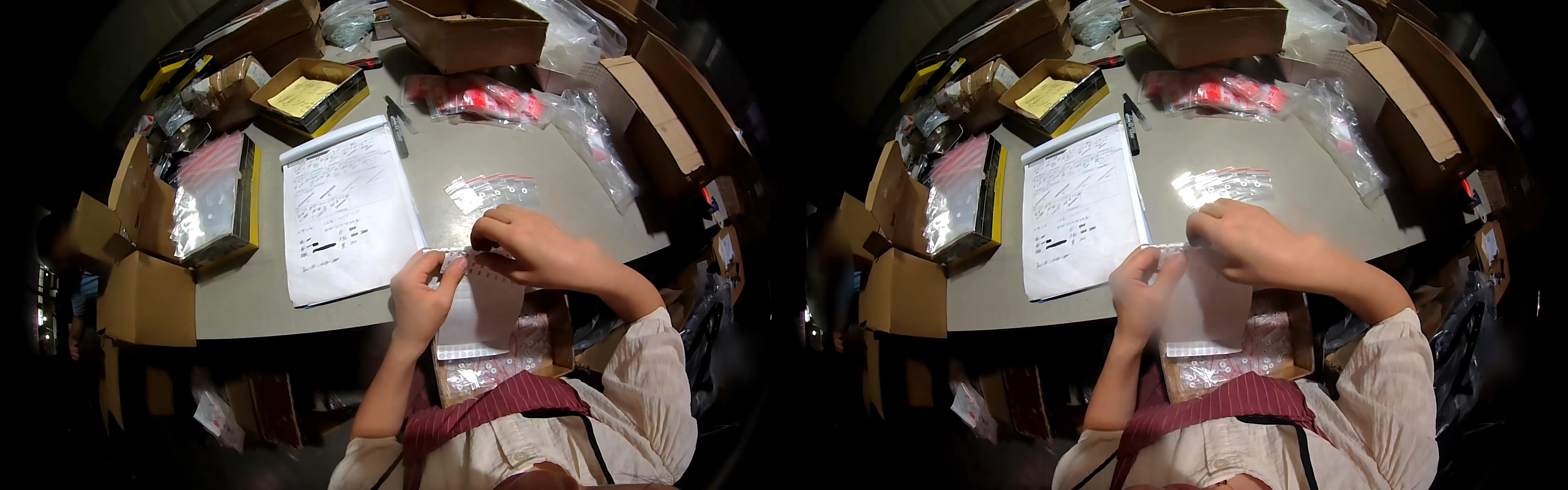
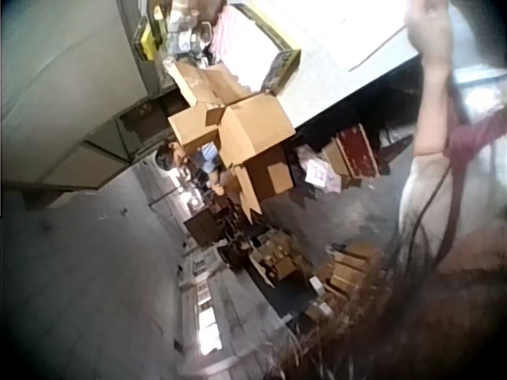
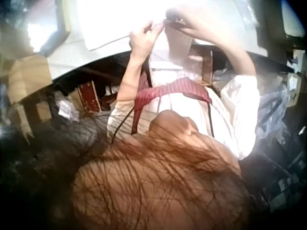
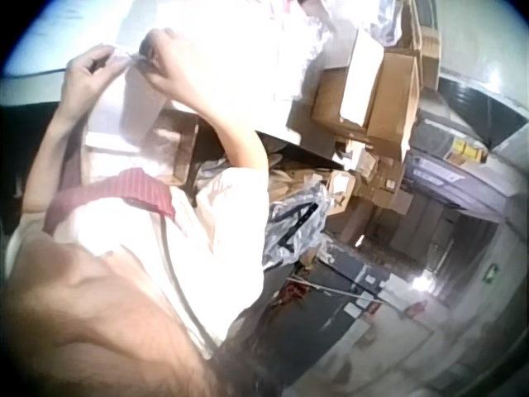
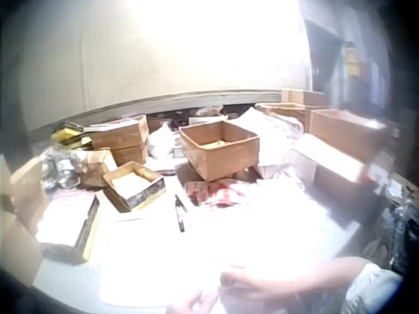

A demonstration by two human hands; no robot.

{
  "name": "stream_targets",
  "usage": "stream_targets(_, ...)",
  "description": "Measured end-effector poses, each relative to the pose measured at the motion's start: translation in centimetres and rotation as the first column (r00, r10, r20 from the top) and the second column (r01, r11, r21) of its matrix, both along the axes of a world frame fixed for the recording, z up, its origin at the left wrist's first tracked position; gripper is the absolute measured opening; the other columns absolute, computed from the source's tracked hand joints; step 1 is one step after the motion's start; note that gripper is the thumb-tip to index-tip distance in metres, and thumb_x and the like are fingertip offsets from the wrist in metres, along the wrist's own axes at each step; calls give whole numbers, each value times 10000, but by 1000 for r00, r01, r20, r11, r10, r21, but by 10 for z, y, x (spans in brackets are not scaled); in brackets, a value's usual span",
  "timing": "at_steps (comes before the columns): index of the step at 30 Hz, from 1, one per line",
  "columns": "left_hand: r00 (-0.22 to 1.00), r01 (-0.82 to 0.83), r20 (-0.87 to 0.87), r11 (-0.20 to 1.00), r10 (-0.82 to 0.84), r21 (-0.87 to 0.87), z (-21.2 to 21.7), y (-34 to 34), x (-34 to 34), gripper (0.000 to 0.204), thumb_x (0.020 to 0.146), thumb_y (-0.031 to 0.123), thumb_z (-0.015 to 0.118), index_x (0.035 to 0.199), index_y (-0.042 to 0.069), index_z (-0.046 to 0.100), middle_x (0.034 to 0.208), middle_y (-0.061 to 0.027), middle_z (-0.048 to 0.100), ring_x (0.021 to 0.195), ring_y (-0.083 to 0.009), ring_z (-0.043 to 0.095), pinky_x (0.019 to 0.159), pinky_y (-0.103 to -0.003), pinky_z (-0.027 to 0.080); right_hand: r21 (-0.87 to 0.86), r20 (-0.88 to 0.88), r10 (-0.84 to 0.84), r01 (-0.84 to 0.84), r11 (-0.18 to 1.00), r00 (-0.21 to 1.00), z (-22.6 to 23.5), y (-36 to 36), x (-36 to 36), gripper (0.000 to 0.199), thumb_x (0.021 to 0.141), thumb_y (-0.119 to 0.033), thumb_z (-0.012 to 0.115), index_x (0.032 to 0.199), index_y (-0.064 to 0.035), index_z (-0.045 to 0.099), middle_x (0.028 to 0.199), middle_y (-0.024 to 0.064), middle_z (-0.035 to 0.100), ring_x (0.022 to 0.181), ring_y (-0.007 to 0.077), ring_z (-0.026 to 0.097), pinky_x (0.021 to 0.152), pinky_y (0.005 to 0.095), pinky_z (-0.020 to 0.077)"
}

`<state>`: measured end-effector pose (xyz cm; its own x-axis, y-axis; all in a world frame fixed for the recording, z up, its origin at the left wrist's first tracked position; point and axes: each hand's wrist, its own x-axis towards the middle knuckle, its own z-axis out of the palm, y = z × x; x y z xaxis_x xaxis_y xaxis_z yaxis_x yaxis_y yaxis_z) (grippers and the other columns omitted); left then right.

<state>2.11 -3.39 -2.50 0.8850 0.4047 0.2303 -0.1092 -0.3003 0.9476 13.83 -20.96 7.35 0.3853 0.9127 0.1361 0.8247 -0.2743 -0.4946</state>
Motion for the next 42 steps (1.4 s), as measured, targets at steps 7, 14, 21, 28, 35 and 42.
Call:
stream_targets(7,999,-23,-24,999,24,31,4,0,-2,259,878,181,805,841,-34,666,715,-121,603,614,-200,546,589,-335,447,54,391,18,-42,998,920,-27,6,-18,252,720,-41,665,958,-1,593,929,158,610,919,334,618,841,425,525)
stream_targets(14,999,-18,-28,998,20,52,10,0,-2,309,891,191,789,786,-43,619,680,-136,533,593,-198,475,573,-342,413,191,185,-53,17,981,981,-18,-16,4,219,730,-47,689,940,-48,629,879,138,626,835,324,639,726,436,548)
stream_targets(21,1000,-21,16,1000,21,2,10,-4,2,346,887,179,791,743,-45,569,651,-107,493,586,-181,421,555,-345,377,-161,-262,-383,351,922,886,-36,-61,128,257,802,-166,675,921,60,707,771,166,688,720,224,653,671,370,509)
stream_targets(28,1000,-14,-7,1000,14,10,7,0,-1,348,889,177,790,741,-44,565,646,-103,487,582,-173,418,548,-341,370,-252,166,-467,495,831,869,-45,-58,119,269,819,-191,731,945,38,669,867,227,703,817,390,680,729,454,517)
stream_targets(35,1000,29,-10,1000,-29,6,6,3,-1,286,903,161,773,792,-53,620,684,-113,547,608,-170,475,577,-331,407,-103,-32,-331,326,940,943,-30,-47,116,223,848,-131,729,983,13,626,917,219,687,851,402,665,741,444,518)
stream_targets(42,992,125,4,988,-125,-93,11,8,-1,224,946,150,726,959,-73,721,823,-126,697,735,-161,625,684,-295,490,-81,65,-342,346,935,938,-50,-32,109,259,814,-121,710,1003,15,598,892,224,680,907,429,652,779,485,516)
